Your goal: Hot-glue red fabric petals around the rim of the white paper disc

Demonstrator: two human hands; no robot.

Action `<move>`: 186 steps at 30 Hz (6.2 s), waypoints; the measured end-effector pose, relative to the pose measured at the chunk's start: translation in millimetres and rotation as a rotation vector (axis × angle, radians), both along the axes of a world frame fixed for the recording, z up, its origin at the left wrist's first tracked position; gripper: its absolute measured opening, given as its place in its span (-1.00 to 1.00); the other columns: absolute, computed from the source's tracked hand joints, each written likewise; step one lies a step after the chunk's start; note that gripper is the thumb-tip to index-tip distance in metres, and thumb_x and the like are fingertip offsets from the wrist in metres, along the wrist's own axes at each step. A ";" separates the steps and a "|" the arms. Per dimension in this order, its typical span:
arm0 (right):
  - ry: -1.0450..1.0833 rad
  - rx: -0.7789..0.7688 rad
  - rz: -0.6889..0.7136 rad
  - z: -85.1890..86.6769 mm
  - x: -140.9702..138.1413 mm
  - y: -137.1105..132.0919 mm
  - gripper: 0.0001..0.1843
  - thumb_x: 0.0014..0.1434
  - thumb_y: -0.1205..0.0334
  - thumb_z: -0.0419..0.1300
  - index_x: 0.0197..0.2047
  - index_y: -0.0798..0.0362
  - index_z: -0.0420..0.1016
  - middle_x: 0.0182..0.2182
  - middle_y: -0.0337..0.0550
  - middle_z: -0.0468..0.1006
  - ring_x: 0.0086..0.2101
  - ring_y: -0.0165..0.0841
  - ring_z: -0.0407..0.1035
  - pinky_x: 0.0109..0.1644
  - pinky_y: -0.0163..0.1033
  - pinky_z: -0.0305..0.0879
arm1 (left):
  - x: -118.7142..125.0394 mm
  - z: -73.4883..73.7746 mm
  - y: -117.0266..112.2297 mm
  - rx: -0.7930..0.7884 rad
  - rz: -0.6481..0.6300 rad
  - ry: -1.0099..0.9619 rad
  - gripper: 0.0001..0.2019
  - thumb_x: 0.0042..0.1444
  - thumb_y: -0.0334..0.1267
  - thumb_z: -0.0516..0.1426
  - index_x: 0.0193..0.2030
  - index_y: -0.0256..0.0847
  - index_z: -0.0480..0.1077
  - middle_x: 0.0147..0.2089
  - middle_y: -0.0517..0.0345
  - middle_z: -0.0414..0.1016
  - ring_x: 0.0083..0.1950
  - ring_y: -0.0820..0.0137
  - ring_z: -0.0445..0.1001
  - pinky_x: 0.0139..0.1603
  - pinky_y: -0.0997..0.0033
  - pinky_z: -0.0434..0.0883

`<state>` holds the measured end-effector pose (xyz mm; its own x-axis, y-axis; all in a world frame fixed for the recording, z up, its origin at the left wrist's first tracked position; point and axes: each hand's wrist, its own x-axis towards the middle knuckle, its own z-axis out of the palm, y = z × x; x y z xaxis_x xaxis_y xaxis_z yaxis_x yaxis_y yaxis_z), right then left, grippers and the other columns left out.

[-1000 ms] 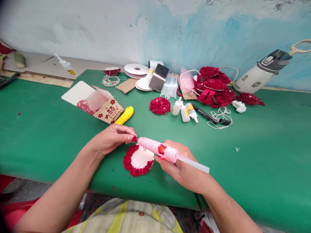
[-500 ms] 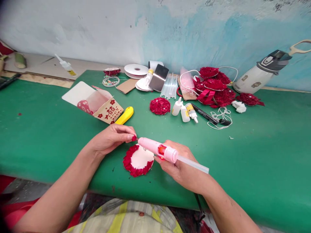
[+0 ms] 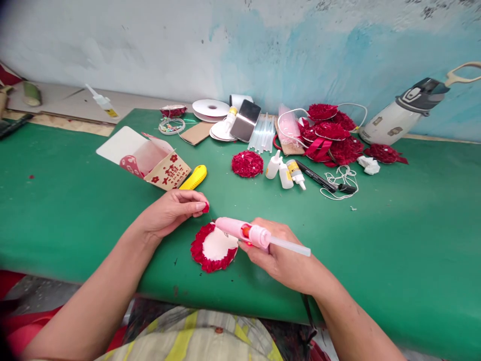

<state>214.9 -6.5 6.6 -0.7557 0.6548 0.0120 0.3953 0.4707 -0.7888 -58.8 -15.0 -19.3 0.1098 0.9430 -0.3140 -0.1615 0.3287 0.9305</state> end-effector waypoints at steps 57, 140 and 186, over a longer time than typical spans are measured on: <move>-0.100 -0.262 -0.033 -6.2 -5.4 3.0 -0.76 0.37 0.10 -0.01 -0.22 0.00 0.40 -0.35 -0.21 0.46 -0.39 -0.37 0.33 -0.47 -0.35 0.16 | 11.1 4.3 -4.2 0.197 -0.157 0.569 -0.83 0.05 -0.19 0.21 -0.39 -0.23 0.57 -0.33 0.10 0.50 -0.34 0.41 0.41 -0.33 0.48 0.36; -0.274 0.077 0.117 3.9 -1.8 -8.7 -0.83 0.31 0.29 0.04 -0.35 0.02 0.18 -0.40 -0.27 0.30 -0.41 -0.40 0.17 -0.35 -0.25 -0.01 | 21.3 -1.9 -14.4 0.458 -0.322 1.050 -0.91 0.08 -0.38 0.11 -0.42 -0.22 0.41 -0.41 0.18 0.42 -0.31 0.38 0.34 -0.25 0.36 0.27; -0.296 0.206 0.119 13.7 -10.2 -11.1 -0.78 0.32 0.34 0.02 -0.41 0.04 0.25 -0.40 -0.16 0.34 -0.40 -0.34 0.21 -0.39 -0.25 0.04 | 16.6 -0.6 -13.1 0.491 -0.376 1.055 -0.91 0.13 -0.37 0.11 -0.34 -0.20 0.45 -0.32 0.15 0.41 -0.21 0.35 0.35 -0.16 0.31 0.30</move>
